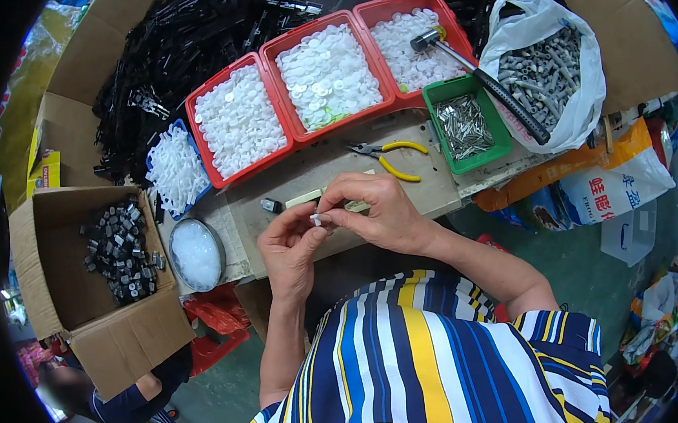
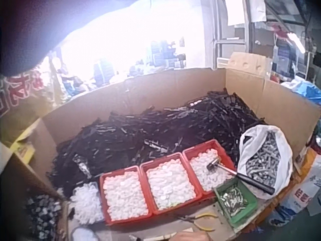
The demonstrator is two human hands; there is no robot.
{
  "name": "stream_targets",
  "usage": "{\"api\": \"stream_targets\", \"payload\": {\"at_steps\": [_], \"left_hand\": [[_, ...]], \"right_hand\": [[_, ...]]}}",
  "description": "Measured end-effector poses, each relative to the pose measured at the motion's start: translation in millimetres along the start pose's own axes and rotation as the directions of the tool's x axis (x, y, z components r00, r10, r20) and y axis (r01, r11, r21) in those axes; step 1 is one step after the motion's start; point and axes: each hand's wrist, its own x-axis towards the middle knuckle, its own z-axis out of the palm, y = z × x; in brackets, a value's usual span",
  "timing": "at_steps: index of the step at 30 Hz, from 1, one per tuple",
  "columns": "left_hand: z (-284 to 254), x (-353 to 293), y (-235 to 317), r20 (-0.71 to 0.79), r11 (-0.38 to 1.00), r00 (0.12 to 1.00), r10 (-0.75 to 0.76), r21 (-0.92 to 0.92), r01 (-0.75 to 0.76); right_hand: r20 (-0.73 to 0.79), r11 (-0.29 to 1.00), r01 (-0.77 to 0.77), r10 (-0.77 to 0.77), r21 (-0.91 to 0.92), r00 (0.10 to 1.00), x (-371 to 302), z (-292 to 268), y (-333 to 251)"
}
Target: The person assembles small padlocks at a workbench. They place a white plastic cap into a metal lock body, insert a metal pin, and use a hammer to secure the components. The person then uses pliers to adjust the assembly and places the finished lock into a cardboard box. This process is repeated for multiple units.
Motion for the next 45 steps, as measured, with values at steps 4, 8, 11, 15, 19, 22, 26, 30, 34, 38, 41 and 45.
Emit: {"api": "stream_targets", "payload": {"at_steps": [4,8,11,15,19,22,26,30,34,38,41,45], "left_hand": [[-3.0,-0.5,3.4,-0.014,0.992,0.998,0.06,0.11,-0.058],[-6.9,-0.1,9.8,-0.016,0.832,0.963,0.269,0.507,-0.224],[-20.8,0.5,10.7,0.132,0.462,0.875,0.466,0.807,-0.368],[-30.8,-0.3,-0.9,0.286,0.195,0.798,0.531,0.874,-0.444],[-32.0,0.6,-10.8,0.307,0.168,0.797,0.52,0.878,-0.448],[-29.5,3.6,-11.1,0.357,0.116,0.781,0.512,0.872,-0.475],[-31.6,5.1,-15.5,0.385,0.084,0.768,0.512,0.867,-0.491],[-31.8,3.7,-17.0,0.393,0.06,0.77,0.503,0.872,-0.485],[-32.4,4.9,-15.4,0.45,-0.024,0.748,0.488,0.863,-0.504],[-33.1,8.6,-9.4,0.502,-0.08,0.743,0.443,0.847,-0.525],[-33.8,10.7,-3.0,0.522,-0.082,0.747,0.411,0.837,-0.541],[-29.6,19.4,15.5,0.509,0.066,0.794,0.333,0.827,-0.558]], "right_hand": [[0.029,1.0,-0.009,0.009,0.011,1.0,2.7,6.2,1.1],[0.046,0.998,-0.028,0.031,-0.062,0.998,4.8,8.4,11.8],[0.064,0.984,-0.003,0.014,-0.179,0.998,7.6,9.0,25.6],[0.099,0.949,0.067,-0.038,-0.309,0.994,10.4,11.8,37.8],[0.116,0.942,0.07,-0.034,-0.328,0.993,12.6,11.9,41.6],[0.119,0.935,0.067,-0.026,-0.348,0.993,12.7,10.8,42.6],[0.124,0.933,0.083,-0.042,-0.351,0.991,13.1,10.9,44.3],[0.131,0.925,0.127,-0.085,-0.357,0.988,14.7,11.5,47.3],[0.155,0.92,0.147,-0.096,-0.363,0.983,16.4,8.9,46.9],[0.144,0.893,0.16,-0.109,-0.421,0.984,12.1,2.7,40.9],[0.066,0.87,0.159,-0.145,-0.467,0.987,7.6,-16.6,24.2],[-0.241,0.77,-0.049,-0.138,-0.637,0.961,-12.1,-70.7,14.3]]}}
